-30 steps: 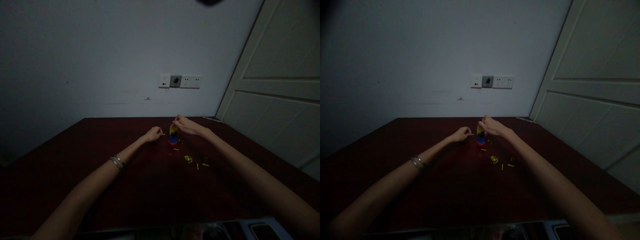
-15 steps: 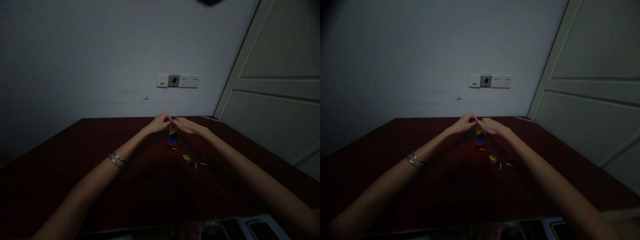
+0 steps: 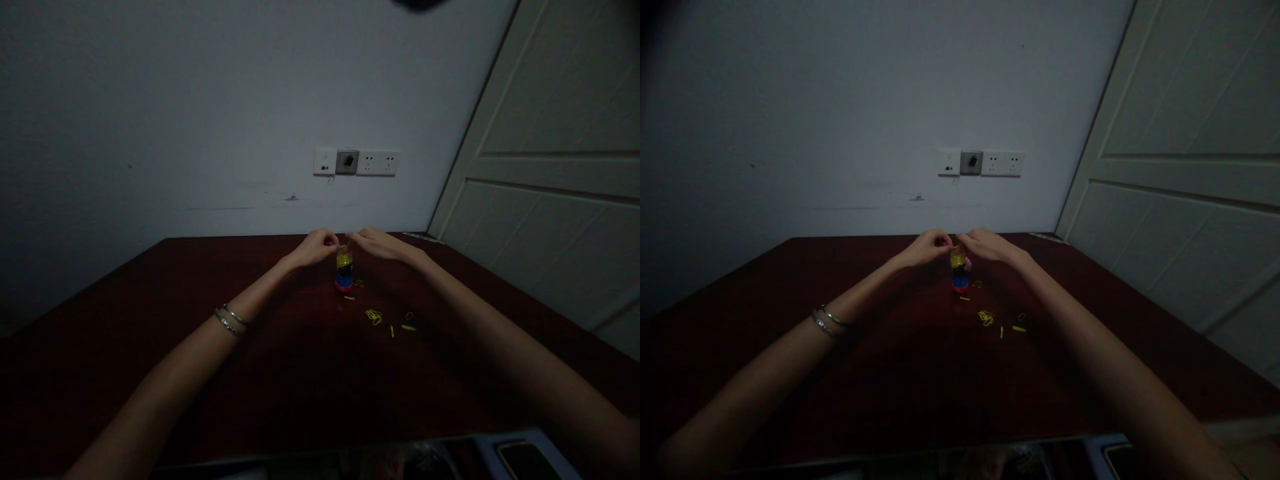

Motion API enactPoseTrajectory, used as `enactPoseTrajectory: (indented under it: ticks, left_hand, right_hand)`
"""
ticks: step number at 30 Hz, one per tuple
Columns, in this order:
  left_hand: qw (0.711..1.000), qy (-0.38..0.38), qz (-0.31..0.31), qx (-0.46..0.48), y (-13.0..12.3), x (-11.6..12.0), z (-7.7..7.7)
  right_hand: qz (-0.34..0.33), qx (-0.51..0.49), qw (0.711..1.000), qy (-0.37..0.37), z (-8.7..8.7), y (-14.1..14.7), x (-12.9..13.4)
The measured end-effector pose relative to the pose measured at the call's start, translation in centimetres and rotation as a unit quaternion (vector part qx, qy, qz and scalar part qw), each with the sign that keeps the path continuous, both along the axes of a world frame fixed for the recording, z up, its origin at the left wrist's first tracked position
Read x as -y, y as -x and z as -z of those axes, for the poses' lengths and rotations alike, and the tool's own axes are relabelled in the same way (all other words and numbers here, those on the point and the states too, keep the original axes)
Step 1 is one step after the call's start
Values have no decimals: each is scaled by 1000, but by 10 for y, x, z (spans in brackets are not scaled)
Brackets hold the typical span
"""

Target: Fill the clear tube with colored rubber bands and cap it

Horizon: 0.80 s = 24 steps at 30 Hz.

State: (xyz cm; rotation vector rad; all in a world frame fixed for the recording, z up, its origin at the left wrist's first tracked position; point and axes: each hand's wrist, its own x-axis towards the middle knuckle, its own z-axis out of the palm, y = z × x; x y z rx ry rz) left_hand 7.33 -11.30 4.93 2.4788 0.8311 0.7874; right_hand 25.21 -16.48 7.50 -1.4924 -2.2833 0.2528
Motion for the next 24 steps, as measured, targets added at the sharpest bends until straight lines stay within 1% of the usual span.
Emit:
enactPoseTrajectory:
  ticks: [3,7,12,16,18,20,22,24]
  left_hand:
    - [1000,7,23,-4,0,-2,0]
    - [998,12,54,-14,-4,-3,-2]
    - [997,17,50,-50,-12,-3,-8]
    - [995,15,60,-79,-16,-5,-11]
    - [994,13,70,-88,-17,-6,-11]
    - [993,12,78,-85,-16,-5,-11]
    - [995,8,78,-64,-15,-3,-12]
    - [997,-8,67,-26,-12,0,-11]
  right_hand:
    - [-8,5,1000,10,-2,-3,2]
    - [6,6,1000,15,-5,-7,6]
    - [7,8,1000,-18,-10,-17,13]
    - [37,11,998,-40,-11,-31,25]
    - [48,16,998,-35,-6,-42,30]
    - [42,18,999,-13,5,-54,34]
    - [26,16,999,32,21,-68,37]
    - [49,18,994,101,42,-80,41]
